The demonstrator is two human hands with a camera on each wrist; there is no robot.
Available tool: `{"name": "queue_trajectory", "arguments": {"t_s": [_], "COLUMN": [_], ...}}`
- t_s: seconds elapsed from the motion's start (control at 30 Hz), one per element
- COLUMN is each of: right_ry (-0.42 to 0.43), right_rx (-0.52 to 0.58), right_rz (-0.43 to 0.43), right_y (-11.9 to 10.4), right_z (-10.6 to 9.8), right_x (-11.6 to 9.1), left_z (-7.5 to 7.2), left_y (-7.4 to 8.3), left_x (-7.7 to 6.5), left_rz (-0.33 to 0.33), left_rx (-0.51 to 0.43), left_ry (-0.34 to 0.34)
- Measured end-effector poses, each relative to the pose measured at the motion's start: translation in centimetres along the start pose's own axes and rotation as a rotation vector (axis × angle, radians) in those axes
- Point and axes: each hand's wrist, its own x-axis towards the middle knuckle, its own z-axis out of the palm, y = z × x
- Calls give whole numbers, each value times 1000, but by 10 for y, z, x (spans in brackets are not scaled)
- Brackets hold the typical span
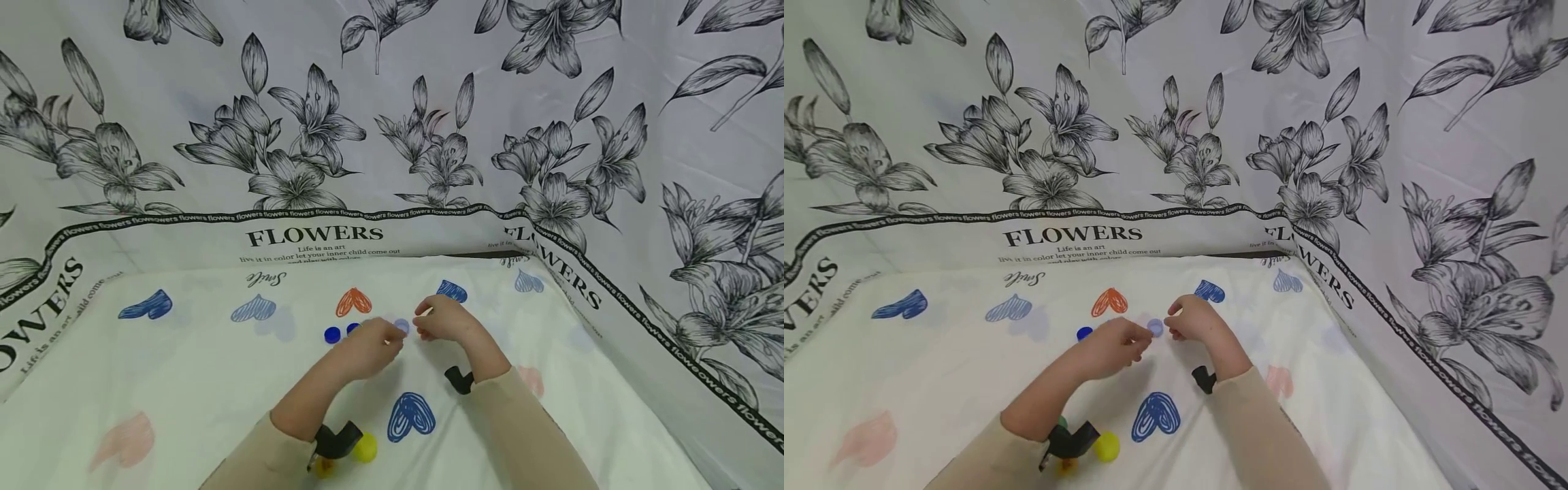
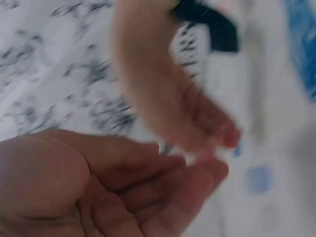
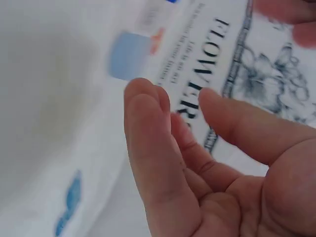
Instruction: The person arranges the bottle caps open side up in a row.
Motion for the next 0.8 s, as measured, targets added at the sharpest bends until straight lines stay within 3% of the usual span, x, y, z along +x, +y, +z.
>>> {"name": "queue_trajectory", "arguments": {"t_s": [0.1, 0.2, 0.33, 0.43, 0.57, 0.67, 0.8], "right_ry": [-31, -125, -330, -416, -373, -333, -331], "right_rx": [-47, -137, -305, -435, -544, -520, -437], "right_rz": [-62, -160, -244, -241, -274, -277, -244], "right_y": [-12, -25, -33, -34, -32, -30, -30], "right_z": [-2, 7, 30, 53, 82, 96, 105], "right_x": [-15, -31, -57, -74, -82, -83, -86], "left_z": [-34, -45, -24, -2, 17, 23, 23], "left_y": [-5, -20, -38, -46, -52, -54, -52], "left_x": [-20, -33, -48, -58, -64, -67, -75], "left_rz": [75, 91, 102, 83, 39, 22, -51], "left_rx": [-43, -32, 34, 36, -11, -44, -65], "left_ry": [-15, -48, -131, -174, -175, -167, -164]}}
